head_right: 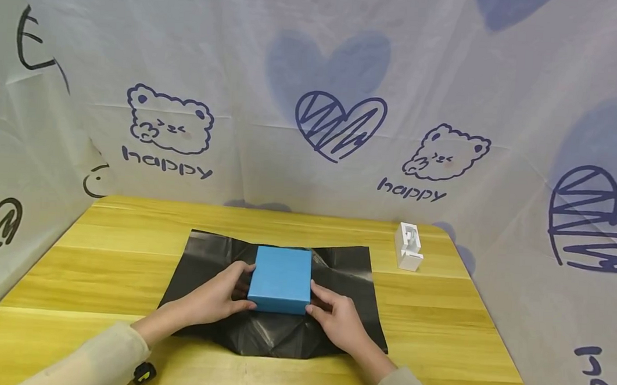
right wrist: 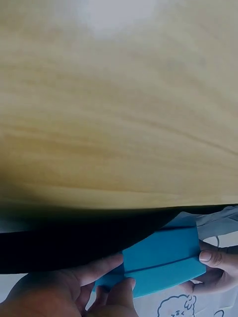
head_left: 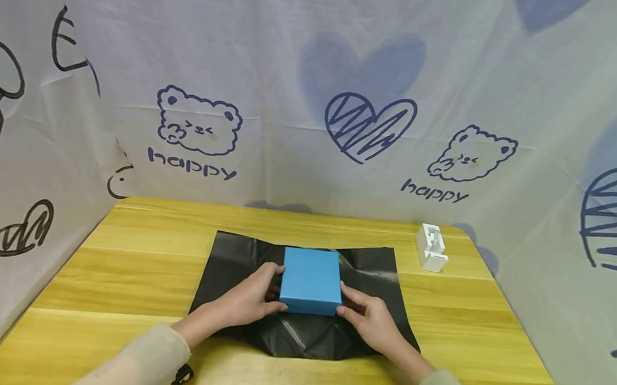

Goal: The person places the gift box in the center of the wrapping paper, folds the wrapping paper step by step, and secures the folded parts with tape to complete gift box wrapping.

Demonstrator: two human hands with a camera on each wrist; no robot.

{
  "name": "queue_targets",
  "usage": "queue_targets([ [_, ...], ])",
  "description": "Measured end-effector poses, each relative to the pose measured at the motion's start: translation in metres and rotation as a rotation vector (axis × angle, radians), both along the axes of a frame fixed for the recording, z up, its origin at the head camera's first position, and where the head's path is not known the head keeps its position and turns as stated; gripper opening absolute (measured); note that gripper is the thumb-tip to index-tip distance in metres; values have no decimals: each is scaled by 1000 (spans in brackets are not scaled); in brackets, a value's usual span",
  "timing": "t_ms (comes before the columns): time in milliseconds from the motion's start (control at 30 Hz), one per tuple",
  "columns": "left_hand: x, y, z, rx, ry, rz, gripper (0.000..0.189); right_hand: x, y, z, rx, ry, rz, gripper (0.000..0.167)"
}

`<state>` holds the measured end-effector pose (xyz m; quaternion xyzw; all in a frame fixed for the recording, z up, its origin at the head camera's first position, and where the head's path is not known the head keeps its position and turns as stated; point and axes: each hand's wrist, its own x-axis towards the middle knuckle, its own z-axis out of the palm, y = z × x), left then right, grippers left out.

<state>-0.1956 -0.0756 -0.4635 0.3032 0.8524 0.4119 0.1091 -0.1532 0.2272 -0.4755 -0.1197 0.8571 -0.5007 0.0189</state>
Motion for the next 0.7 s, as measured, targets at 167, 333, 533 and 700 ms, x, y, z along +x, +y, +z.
queue_targets([
  [167, 2, -2, -4, -16, 15, -11, 66, 2, 0, -2, 1, 2, 5, 53],
  [333, 3, -3, -5, -28, 21, -14, 66, 4, 0, -2, -14, -2, 18, 53],
  [533, 1, -4, -5, -43, 19, -23, 66, 6, -2, -1, -31, -44, 1, 55],
  [700, 3, -3, 2, -166, 74, 31, 76, 6, 2, 2, -10, -89, 15, 59],
])
